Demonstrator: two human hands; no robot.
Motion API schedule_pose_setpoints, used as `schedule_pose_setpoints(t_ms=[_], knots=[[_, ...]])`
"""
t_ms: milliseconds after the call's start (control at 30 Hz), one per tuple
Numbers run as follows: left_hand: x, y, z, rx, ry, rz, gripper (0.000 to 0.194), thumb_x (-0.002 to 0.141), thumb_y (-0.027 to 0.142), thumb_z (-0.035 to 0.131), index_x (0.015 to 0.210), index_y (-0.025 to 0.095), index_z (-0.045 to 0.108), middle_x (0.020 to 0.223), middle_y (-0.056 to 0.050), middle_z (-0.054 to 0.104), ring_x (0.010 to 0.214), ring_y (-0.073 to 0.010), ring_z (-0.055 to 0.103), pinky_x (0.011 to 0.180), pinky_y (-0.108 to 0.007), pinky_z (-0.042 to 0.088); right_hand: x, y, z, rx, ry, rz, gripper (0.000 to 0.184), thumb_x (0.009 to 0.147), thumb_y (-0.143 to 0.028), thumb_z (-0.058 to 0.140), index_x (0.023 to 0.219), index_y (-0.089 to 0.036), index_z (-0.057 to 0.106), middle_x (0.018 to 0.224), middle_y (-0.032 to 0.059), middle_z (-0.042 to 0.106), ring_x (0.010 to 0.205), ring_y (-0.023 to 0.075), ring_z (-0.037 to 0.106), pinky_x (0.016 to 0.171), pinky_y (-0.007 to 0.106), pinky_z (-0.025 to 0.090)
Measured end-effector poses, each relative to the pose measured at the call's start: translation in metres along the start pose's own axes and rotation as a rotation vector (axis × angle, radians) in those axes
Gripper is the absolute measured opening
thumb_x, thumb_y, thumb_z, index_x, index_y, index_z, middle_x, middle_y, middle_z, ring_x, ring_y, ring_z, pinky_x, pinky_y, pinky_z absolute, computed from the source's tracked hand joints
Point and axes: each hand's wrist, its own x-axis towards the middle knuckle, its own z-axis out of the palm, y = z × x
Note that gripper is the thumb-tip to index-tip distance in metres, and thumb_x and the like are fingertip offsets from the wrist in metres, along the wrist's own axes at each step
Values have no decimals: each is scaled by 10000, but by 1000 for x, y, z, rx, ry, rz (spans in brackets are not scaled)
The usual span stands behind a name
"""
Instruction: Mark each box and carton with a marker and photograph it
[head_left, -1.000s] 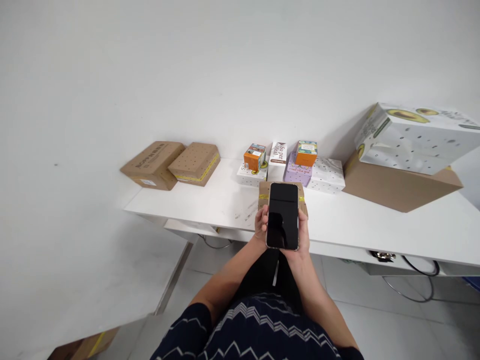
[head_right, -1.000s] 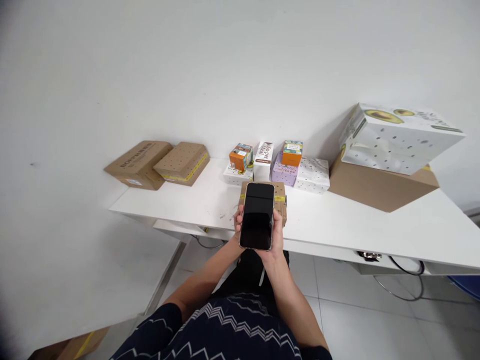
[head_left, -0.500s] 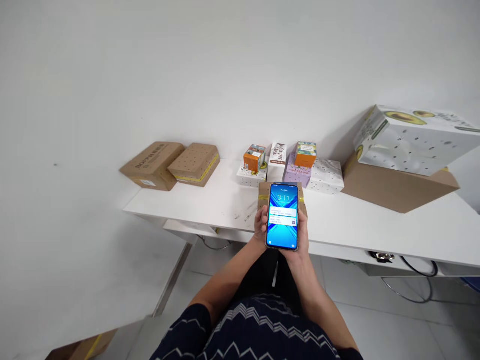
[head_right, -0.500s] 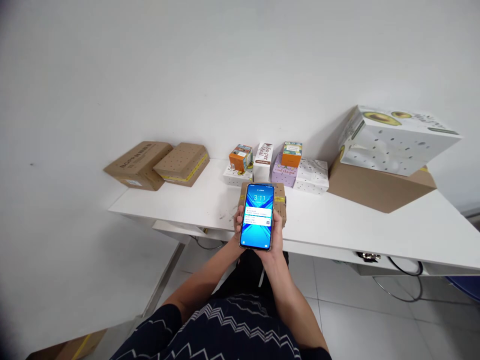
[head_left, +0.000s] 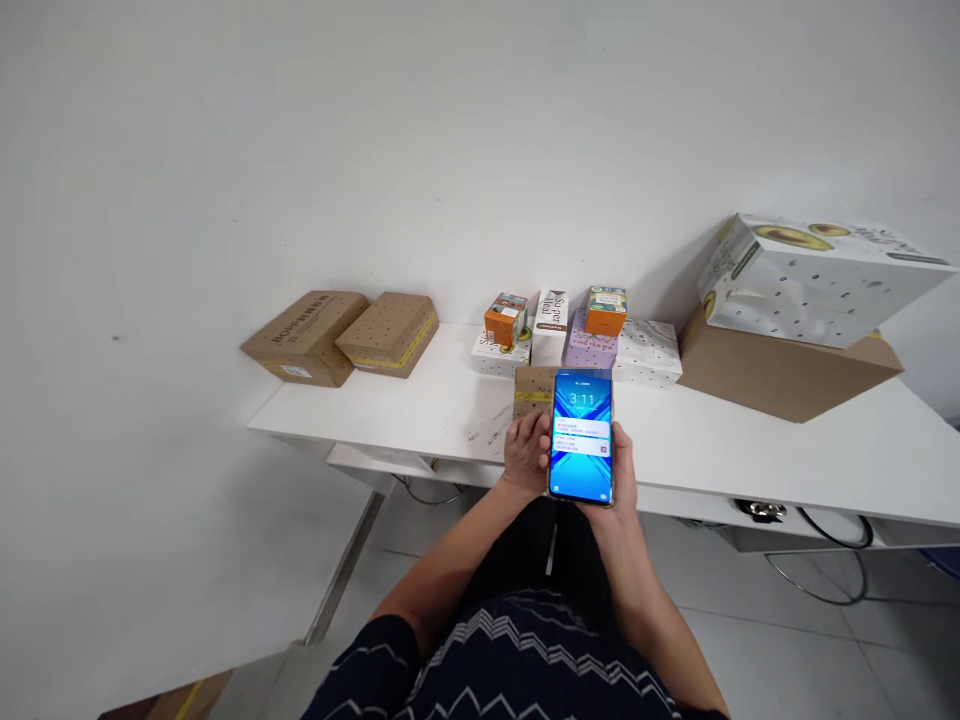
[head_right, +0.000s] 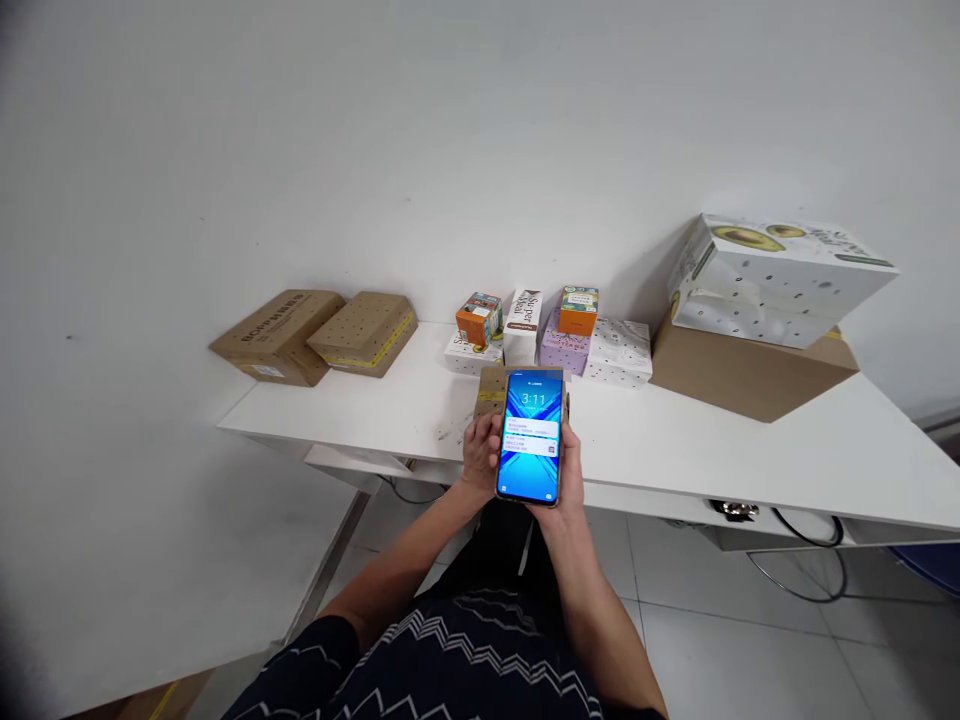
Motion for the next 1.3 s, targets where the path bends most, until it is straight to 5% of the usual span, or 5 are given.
schedule_pose_setpoints(t_ms=[200,367,467,733,1300], knots=[[11,12,-28,76,-45,96,400,833,429,597,1222,335,602,1312,-62,586,1306,-407,387,1002,-592,315,-34,-53,-22,-220,165,-363,556,780,-570,533,1189,-197,590,1116,118,682,913,273,680,778,467,552],[12,9,-30,-72,-98,44,371,843,378,598,1210,335,627,1296,-62,599,1352,-406,354,1009,-578,395,-42,-96,-78,-807,801,-705,558,764,-556,535,1190,-196,572,1039,75,662,818,206,653,696,343,526],[11,3,-31,-88,-60,28,330,864,347,577,1184,315,649,1253,-54,631,1316,-352,433,1025,-535,427,-36,-111,-112,-1428,1079,-616,559,788,-499,538,1245,-177,563,1041,119,657,916,260,614,819,416,475],[7,-37,-62,47,38,-73,286,900,288,531,1143,239,675,1196,-59,666,1261,-287,509,1054,-446,444,-3,-111,-154,-2331,1170,-394,523,853,-442,469,1259,-132,577,1108,227,602,982,361,570,806,495,425],[16,-131,-104,329,82,-441,360,910,388,454,1183,248,642,1250,-98,614,1189,-341,460,967,-510,397,14,-120,-187,-2256,1218,-479,544,827,-550,490,1233,-204,595,1331,204,471,1172,419,425,870,578,371]])
